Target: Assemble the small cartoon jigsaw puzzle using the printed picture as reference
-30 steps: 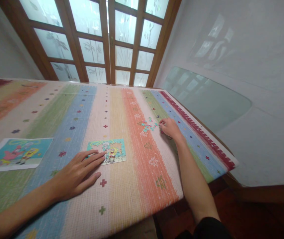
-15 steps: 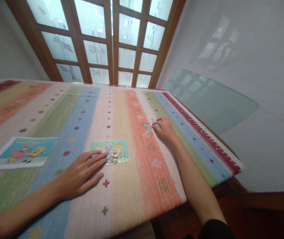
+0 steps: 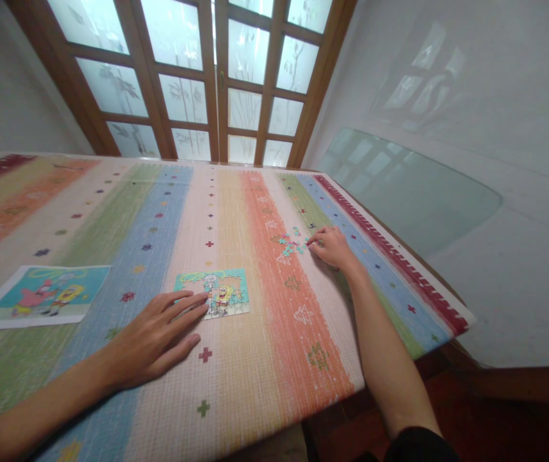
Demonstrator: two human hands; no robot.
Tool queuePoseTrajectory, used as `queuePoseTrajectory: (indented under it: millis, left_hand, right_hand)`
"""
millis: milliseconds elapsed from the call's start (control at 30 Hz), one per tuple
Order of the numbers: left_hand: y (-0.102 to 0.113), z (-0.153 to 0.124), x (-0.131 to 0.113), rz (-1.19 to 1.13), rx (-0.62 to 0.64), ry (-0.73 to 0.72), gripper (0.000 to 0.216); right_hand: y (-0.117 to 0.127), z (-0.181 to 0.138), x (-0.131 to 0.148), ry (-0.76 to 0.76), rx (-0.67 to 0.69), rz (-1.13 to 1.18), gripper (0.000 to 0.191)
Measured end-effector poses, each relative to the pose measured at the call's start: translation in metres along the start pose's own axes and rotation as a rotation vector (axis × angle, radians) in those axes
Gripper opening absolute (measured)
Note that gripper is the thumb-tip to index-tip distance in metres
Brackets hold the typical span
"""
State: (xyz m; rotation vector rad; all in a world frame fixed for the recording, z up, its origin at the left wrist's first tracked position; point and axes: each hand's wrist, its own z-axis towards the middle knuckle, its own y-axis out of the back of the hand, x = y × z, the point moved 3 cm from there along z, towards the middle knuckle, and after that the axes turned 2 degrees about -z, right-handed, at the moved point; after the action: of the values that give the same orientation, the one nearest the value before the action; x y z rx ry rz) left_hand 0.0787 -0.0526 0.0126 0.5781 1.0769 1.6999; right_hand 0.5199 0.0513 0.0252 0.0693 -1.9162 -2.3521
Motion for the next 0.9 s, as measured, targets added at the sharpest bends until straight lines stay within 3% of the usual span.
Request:
queuePoseTrajectory:
  millis: [167, 400, 900]
  left_hand:
    - [0.006, -0.002, 0.006, 0.043, -0.055, 0.002, 0.049]
    - [0.018, -0.006, 0.033, 0.125, -0.105, 0.119, 0.046]
    - [0.010, -0.012, 0.049, 0.039, -0.023, 0.283, 0.041]
  right_hand:
    - [-0.002, -0.001, 0.002, -0.005, 0.031, -0.016, 0.024]
    - [-0.004, 0.000, 0.001, -0.008, -0.028, 0.004, 0.021]
    - [-0.008, -0.003, -0.004, -0.051, -0.002, -0.042, 0.030]
